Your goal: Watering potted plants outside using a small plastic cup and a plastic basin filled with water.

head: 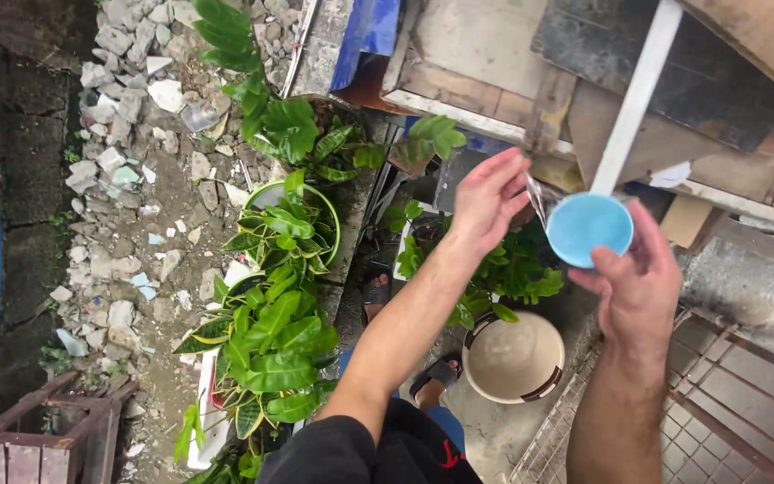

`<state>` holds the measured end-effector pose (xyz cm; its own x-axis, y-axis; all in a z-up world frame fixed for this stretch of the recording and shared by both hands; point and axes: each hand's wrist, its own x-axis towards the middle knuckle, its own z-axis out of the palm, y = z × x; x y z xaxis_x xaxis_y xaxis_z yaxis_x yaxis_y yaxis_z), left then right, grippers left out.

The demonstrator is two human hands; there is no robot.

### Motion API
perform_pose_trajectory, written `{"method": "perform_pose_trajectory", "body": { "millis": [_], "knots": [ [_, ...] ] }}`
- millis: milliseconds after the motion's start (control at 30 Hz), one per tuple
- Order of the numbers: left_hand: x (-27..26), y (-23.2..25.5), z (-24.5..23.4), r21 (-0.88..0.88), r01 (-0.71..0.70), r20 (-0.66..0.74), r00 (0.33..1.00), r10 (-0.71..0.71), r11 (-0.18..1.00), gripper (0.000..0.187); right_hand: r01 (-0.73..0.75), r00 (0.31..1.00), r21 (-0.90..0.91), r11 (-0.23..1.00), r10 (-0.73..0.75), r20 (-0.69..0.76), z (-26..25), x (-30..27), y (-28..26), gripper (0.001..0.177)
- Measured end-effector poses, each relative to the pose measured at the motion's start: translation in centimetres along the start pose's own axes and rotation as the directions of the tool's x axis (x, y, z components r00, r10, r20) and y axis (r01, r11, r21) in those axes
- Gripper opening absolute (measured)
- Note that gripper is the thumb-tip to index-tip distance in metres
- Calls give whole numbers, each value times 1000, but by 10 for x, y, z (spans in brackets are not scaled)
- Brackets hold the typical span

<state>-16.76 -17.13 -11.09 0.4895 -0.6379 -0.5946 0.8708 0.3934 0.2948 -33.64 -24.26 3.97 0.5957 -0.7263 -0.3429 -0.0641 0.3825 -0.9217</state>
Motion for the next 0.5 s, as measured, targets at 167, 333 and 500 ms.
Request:
{"method": "perform_pose_trajectory", "body": {
  "millis": [167,333,500],
  "knots": [
    [9,53,48,49,139,-185,974,-128,989,36,54,997,-231,971,-63,-32,54,49,-19,81],
    [53,76,17,274,226,-80,974,-213,935,41,73,997,-257,964,-80,-18,73,69,-28,83],
    [37,136,63,650,92,127,966,-227,754,41,107,994,-225,968,-108,11,79,70,-42,82]
  ]
}}
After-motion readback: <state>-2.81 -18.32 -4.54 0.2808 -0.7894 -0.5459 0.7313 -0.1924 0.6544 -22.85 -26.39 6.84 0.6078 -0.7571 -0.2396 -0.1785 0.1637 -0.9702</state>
